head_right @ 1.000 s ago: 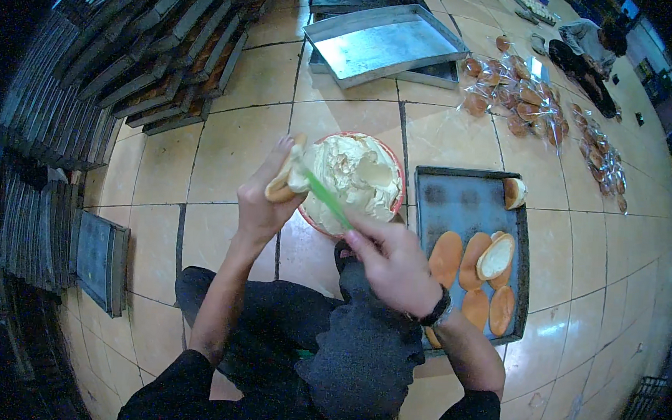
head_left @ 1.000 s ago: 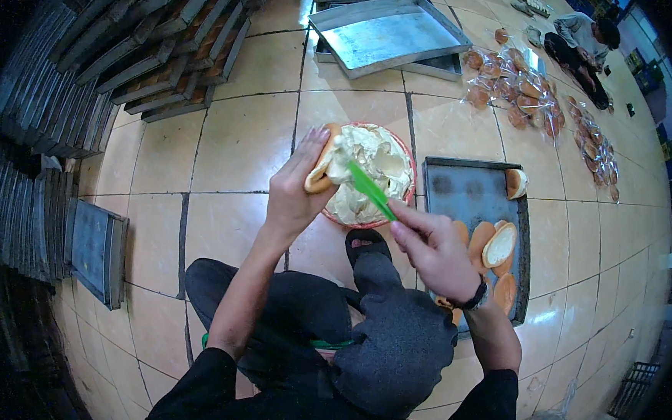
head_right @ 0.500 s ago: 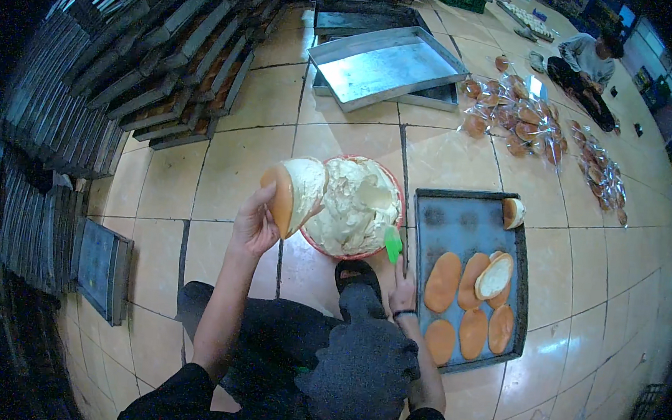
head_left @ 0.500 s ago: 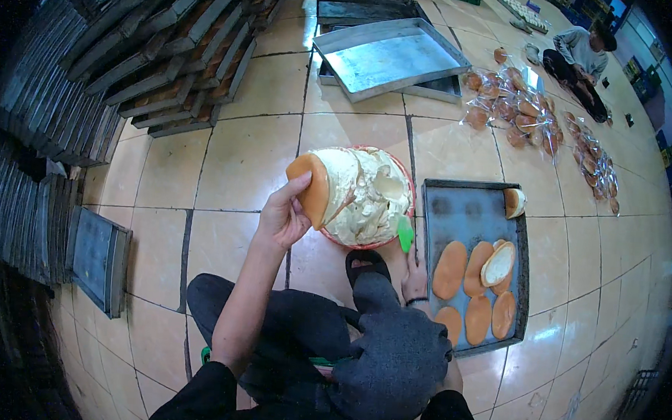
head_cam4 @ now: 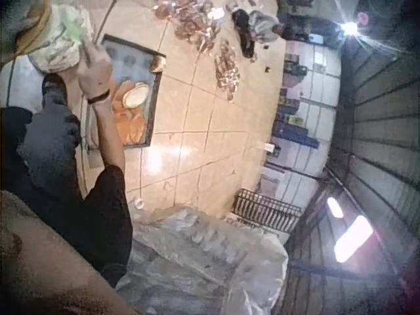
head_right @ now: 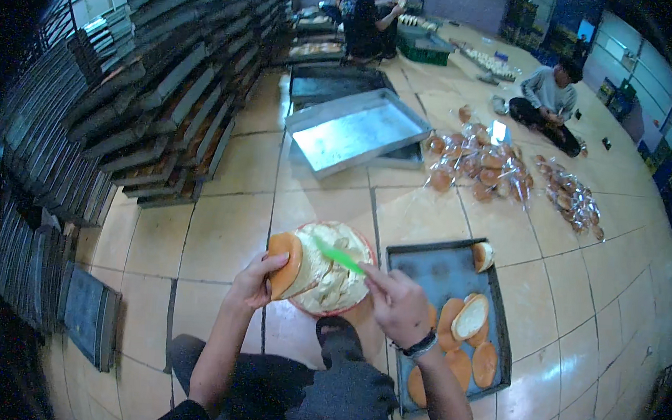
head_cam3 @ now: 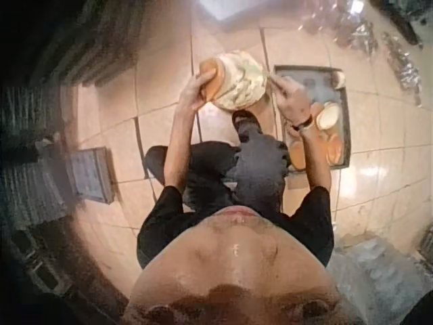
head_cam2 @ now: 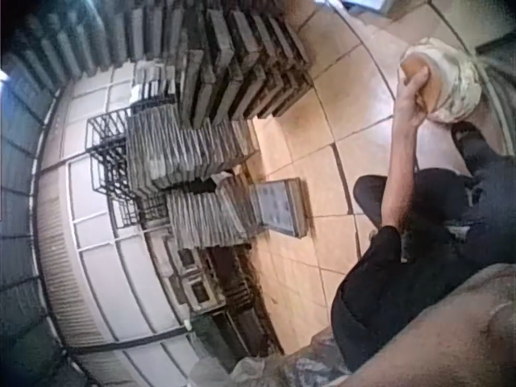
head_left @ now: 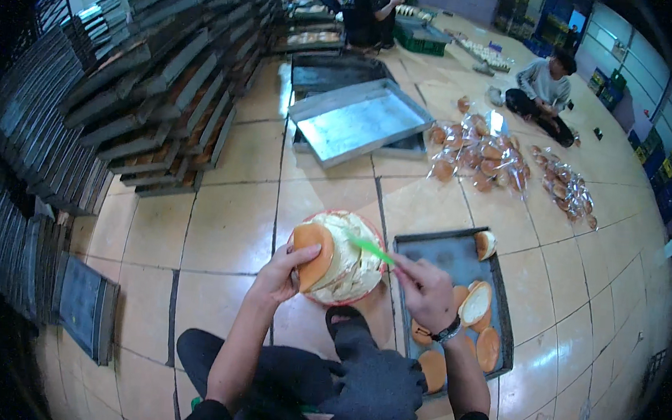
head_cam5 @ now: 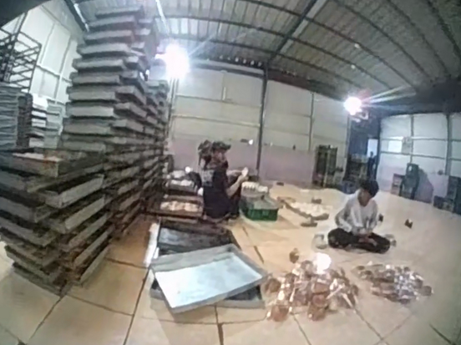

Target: The person spreads a light-colored filling onto bread rolls using a small spatula, then places each filled roll into a baking tray.

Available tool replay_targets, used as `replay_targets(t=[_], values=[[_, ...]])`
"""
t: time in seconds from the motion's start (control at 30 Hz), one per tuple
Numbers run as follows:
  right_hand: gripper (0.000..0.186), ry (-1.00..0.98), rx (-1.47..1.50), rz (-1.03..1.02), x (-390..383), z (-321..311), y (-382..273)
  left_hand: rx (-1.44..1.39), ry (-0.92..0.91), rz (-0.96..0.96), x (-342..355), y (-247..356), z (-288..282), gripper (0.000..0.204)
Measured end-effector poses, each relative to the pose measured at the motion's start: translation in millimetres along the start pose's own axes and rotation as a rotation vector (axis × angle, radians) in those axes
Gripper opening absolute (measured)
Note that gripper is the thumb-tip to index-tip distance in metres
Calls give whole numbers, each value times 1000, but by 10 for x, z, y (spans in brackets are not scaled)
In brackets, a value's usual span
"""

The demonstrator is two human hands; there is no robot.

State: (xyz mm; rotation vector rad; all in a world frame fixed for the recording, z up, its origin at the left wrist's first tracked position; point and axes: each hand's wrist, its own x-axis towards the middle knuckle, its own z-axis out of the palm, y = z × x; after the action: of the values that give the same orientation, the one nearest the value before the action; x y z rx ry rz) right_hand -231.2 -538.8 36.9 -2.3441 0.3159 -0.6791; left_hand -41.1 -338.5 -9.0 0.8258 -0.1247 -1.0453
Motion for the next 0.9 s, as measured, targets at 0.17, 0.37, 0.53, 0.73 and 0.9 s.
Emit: replay_targets(t=[0.17,0.37,0.53,0.73,0.9], values=[[32,-74,-82,-69,-88,115,-223,-115,104,109,21,17,41,37],[34,-257,52,-179,-336,290,-163,-346,213,218,75,13,-5,36],[43,-182,413,243,-266,480,145,-43,112,346,41,-61,-46,35],[66,177,653,244,-127,605,166,193,12,258,134,-550,455,50],[64,255,816,470,-454,637,596,374,-89,135,277,-809,330,60]])
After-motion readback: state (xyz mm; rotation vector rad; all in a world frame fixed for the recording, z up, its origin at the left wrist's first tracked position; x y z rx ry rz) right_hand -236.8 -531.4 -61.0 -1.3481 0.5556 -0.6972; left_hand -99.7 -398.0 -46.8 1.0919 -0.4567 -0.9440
